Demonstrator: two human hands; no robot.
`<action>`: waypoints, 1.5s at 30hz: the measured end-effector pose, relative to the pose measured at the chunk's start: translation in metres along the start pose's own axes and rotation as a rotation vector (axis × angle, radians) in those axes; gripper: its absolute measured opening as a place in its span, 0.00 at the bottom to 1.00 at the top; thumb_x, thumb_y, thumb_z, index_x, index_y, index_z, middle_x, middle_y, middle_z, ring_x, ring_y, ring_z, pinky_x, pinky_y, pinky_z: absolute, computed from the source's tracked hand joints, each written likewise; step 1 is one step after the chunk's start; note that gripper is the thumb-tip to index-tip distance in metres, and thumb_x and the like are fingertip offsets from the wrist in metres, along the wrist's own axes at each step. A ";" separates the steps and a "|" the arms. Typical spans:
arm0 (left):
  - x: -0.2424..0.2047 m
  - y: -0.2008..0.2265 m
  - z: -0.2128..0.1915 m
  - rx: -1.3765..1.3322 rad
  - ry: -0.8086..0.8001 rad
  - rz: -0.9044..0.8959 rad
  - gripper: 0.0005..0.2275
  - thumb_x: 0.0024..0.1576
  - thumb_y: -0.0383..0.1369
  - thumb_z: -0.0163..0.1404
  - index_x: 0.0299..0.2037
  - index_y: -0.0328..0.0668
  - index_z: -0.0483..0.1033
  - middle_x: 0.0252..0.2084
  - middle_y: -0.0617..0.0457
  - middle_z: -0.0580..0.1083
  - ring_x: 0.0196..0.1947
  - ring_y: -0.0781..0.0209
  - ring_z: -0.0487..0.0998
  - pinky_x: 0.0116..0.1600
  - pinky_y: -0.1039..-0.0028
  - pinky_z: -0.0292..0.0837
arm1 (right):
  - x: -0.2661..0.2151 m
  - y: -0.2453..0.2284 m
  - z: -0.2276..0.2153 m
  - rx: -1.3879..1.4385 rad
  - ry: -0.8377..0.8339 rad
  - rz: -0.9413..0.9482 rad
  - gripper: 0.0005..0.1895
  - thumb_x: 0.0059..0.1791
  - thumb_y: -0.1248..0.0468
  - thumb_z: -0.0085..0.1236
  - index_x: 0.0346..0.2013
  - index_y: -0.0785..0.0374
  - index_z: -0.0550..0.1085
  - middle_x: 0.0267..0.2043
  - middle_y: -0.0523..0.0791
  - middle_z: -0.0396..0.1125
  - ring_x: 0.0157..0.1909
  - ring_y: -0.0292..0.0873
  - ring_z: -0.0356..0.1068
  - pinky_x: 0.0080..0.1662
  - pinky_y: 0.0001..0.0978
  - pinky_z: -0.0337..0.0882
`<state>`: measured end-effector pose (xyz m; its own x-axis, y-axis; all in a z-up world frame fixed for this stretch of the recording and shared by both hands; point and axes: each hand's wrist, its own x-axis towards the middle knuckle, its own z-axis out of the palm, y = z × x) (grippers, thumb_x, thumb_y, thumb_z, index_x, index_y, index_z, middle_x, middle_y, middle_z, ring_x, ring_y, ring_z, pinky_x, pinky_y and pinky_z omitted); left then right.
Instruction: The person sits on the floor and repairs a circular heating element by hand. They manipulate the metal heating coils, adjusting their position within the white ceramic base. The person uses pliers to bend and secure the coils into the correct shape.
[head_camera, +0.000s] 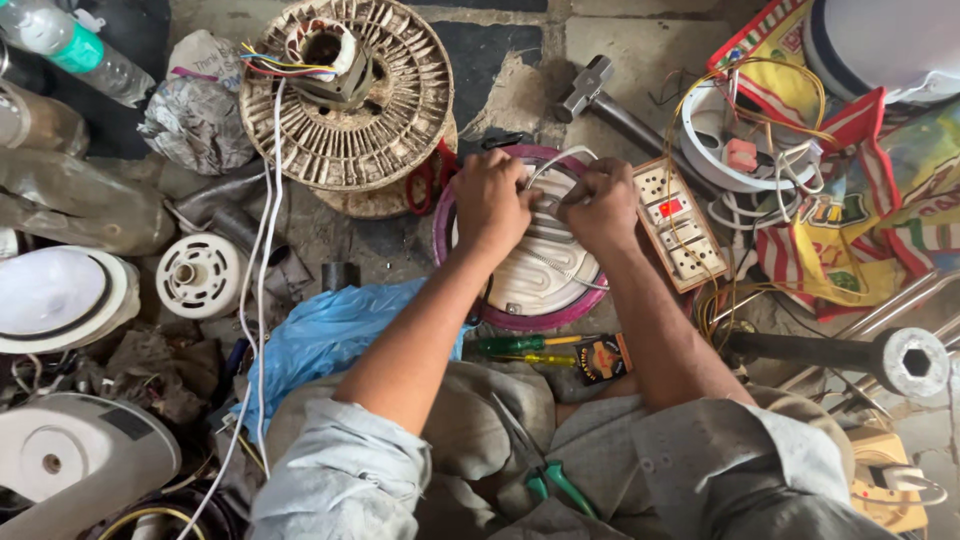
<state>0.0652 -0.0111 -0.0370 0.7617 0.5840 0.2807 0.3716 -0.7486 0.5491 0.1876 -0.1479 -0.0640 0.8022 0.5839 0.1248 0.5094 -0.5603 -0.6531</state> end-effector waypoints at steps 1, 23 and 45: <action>-0.007 0.004 -0.005 0.027 0.029 -0.025 0.11 0.47 0.37 0.67 0.33 0.43 0.80 0.47 0.52 0.75 0.55 0.48 0.71 0.57 0.50 0.62 | 0.000 -0.001 -0.002 0.021 -0.034 0.034 0.11 0.32 0.61 0.78 0.22 0.57 0.80 0.57 0.46 0.65 0.59 0.49 0.66 0.57 0.40 0.70; 0.001 0.002 -0.007 0.078 0.054 -0.248 0.11 0.45 0.39 0.66 0.31 0.49 0.79 0.52 0.55 0.68 0.54 0.44 0.66 0.53 0.45 0.57 | 0.027 -0.008 -0.020 0.336 -0.329 0.456 0.08 0.34 0.71 0.71 0.26 0.63 0.80 0.29 0.45 0.75 0.31 0.38 0.72 0.38 0.32 0.72; 0.002 0.006 -0.011 0.090 0.034 -0.266 0.11 0.46 0.38 0.65 0.28 0.47 0.76 0.51 0.54 0.66 0.53 0.46 0.66 0.52 0.47 0.58 | -0.044 -0.059 -0.077 -0.456 -0.271 -0.501 0.17 0.52 0.61 0.55 0.55 0.52 0.77 0.65 0.53 0.60 0.66 0.60 0.59 0.65 0.55 0.64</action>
<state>0.0630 -0.0112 -0.0239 0.6135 0.7726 0.1632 0.6029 -0.5918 0.5351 0.1467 -0.1857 0.0267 0.3632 0.9264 0.0989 0.9219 -0.3420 -0.1822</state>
